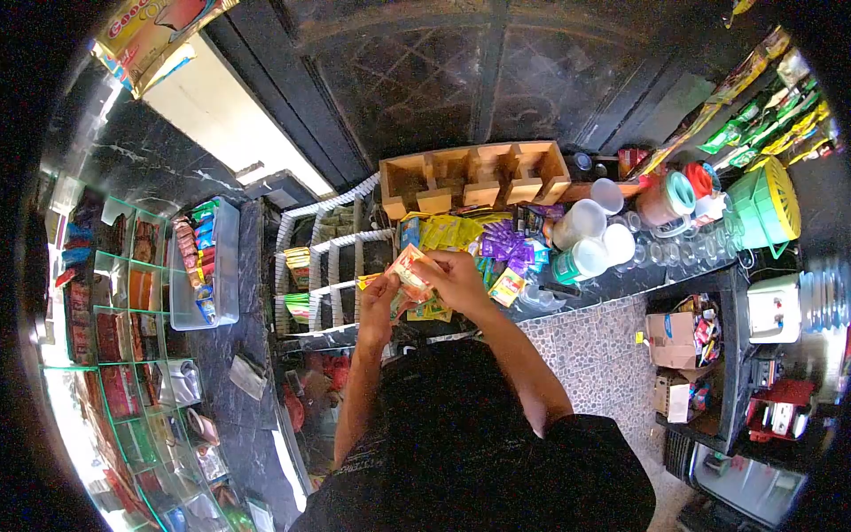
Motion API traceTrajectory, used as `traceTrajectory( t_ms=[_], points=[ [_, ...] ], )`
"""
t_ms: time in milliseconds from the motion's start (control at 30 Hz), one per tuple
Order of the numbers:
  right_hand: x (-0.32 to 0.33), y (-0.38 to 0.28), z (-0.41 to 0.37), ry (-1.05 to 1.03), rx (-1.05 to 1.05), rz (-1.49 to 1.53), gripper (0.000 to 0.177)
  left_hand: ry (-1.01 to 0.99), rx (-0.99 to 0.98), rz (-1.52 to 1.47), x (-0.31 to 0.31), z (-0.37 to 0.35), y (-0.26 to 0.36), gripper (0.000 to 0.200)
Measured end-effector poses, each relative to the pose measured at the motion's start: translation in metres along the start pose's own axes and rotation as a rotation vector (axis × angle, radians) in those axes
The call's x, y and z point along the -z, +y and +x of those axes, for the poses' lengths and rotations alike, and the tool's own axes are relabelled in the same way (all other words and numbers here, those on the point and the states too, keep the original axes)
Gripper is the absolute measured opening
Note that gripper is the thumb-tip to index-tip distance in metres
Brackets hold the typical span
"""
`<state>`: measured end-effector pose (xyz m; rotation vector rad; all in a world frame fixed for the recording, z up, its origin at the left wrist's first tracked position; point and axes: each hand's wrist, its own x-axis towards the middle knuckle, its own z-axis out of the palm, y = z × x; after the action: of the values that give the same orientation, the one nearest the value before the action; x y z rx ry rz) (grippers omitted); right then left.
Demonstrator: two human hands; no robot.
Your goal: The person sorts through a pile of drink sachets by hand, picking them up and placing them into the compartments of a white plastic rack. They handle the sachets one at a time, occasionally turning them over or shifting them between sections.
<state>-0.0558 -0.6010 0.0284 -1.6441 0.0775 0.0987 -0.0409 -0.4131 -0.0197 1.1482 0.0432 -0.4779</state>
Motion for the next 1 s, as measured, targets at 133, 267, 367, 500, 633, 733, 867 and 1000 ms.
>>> traceTrajectory(
  t_ms=[133, 267, 367, 500, 633, 733, 867, 1000],
  points=[
    [-0.005, 0.008, -0.003, 0.087, -0.025, 0.22, 0.02, 0.002, -0.002, -0.024, -0.002, 0.001, -0.001, 0.035],
    [-0.007, 0.009, -0.002, 0.216, 0.015, 0.487, 0.03, 0.041, -0.013, -0.06, -0.008, -0.003, 0.005, 0.034],
    [-0.009, 0.01, -0.001, 0.283, -0.002, 0.583, 0.039, 0.085, -0.006, -0.192, -0.014, -0.006, 0.01, 0.033],
    [-0.016, -0.009, -0.002, 0.29, 0.017, 0.53, 0.041, 0.119, 0.009, -0.341, -0.013, -0.008, 0.018, 0.033],
    [-0.013, 0.023, 0.0, 0.002, -0.123, 0.182, 0.032, 0.038, 0.07, -0.224, -0.01, -0.007, 0.008, 0.03],
    [-0.016, 0.018, 0.002, 0.141, 0.066, 0.352, 0.03, 0.017, 0.1, -0.282, -0.006, -0.006, 0.005, 0.026],
    [0.004, 0.009, 0.007, 0.348, 0.125, 0.392, 0.027, 0.121, 0.025, -0.431, 0.0, -0.006, 0.009, 0.025],
    [0.015, 0.017, 0.006, 0.199, 0.061, 0.281, 0.023, -0.004, 0.044, -0.446, 0.009, 0.002, 0.007, 0.032]
  ],
)
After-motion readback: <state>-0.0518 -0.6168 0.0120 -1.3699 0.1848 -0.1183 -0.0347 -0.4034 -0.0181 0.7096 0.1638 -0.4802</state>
